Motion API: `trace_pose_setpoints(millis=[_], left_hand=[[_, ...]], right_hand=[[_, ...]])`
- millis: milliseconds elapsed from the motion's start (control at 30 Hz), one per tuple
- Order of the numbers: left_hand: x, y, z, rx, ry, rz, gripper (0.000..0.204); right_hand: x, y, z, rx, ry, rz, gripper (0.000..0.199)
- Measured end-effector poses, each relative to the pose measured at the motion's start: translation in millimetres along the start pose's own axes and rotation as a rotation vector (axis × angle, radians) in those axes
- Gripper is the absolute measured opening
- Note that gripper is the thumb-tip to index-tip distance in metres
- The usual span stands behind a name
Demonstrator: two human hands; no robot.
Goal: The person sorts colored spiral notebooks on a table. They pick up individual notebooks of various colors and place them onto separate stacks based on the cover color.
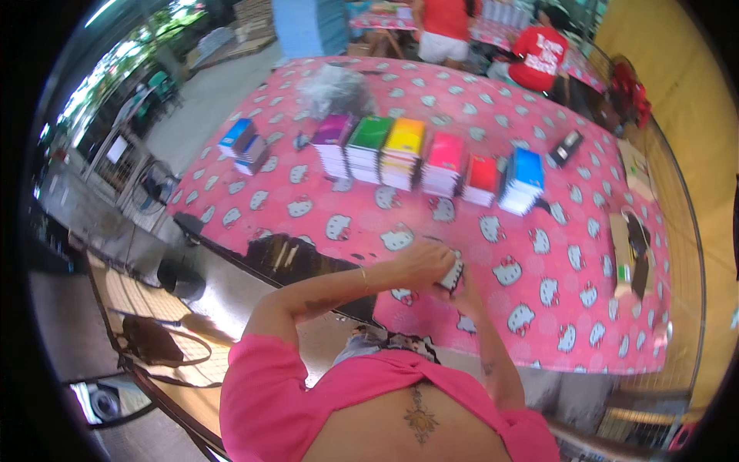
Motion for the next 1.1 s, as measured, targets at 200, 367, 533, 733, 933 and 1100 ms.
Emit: trace_pose_setpoints(millis=[200,367,533,733,933,1100], left_hand=[[-90.5,-21.7,-69.5,0.317,-0.198,-0.012,0.060],[-112.2,26.9,-139.0,0.440,-0.110,0.080,0.069],[-148.2,170.4,-218.9,-0.311,-0.421,-0.667,0.081],[-72.8,290.9,-304.8,-0.895,-0.768,-1.852,0.047],[-150.9,388.1,-346.2,-0.949,-0.751,-1.637,0.038],[-211.6,525.9,-381.8,-1.098,-0.726,-1.292,0.043]], right_hand=[[85.5,49.5,-22.1,0.729,0.297,1.723,0.081],[160.4,14.2,12.7,0.747,0.284,1.480,0.082],[202.9,97.6,130.4,0.400,0.092,1.479,0.075],[290.7,137.2,196.6,0.257,-0.193,1.031,0.070],[351.4,156.7,264.7,0.278,-0.262,1.056,0.062],[426.4,191.5,376.6,0.390,0.071,1.140,0.031]])
Point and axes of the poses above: each hand's wrist, its own z-axis towards the middle knuckle, its own x-axis out of the palm, y = z × x, the point moved 9 cm from there along z, towards the middle knuckle, and after that the axes turned 7 degrees about -x, right-handed, at the moved point
